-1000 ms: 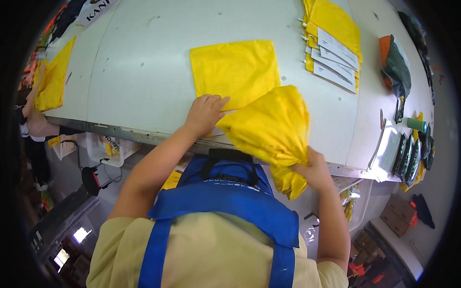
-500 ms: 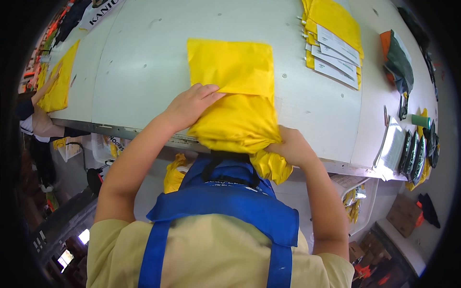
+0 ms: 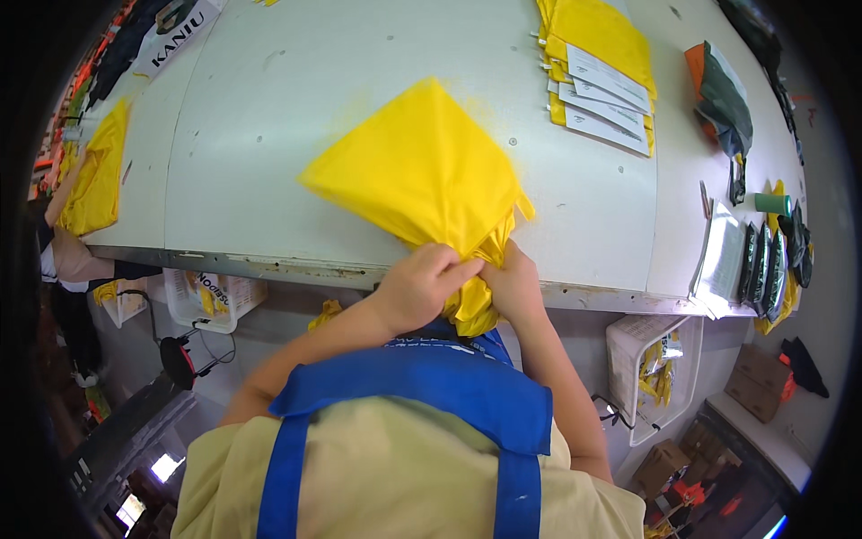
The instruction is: The person folds a large yellow raincoat on a white table, smoothing and aligning the fabric. They then use a small tool to cut a tag or thread from the garment and continue folding it into a compact bundle.
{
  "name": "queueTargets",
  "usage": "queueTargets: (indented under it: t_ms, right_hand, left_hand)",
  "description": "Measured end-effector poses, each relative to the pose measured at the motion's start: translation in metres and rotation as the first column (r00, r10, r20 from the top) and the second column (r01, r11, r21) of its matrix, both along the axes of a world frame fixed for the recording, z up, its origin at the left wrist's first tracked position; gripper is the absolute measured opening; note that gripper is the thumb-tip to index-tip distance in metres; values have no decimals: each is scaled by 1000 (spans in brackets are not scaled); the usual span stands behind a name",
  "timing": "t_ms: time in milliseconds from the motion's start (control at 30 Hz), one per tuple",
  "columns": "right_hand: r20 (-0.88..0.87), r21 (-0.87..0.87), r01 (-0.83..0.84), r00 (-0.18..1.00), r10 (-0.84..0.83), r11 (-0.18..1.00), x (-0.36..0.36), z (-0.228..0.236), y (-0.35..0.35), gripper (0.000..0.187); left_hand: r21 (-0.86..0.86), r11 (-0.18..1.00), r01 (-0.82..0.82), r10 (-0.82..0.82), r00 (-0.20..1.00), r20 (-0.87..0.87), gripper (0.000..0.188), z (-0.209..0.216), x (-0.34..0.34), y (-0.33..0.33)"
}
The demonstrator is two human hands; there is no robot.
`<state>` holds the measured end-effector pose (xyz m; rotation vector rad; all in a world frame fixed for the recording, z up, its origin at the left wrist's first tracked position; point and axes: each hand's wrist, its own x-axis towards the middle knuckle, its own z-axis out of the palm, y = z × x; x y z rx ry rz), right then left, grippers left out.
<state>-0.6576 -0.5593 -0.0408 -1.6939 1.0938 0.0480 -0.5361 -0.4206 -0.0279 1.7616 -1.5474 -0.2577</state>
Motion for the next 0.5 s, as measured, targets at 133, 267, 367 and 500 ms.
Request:
queueTargets:
  t_ms: [133,267,367,500]
  right_hand:
    - [-160,-198,-218,969,188,956,15,25,-5,51]
    - [-287,-297,-362,916,279,884,25,42,2,57]
    - [-308,-423,-435,894,325,795,22,43,4,53]
    - [-156,-568,-506,840,519,649,24,39,4,44]
  left_hand:
    - [91,987,-135,130,990,55,33,33,29,-10]
    - [37,958,-285,272,941,199,25,39,41,-56]
    - [205,938,-280,230,944,237,6,27,56,-71]
    - [-52,999,3,2,995,99,6,25,37,-82]
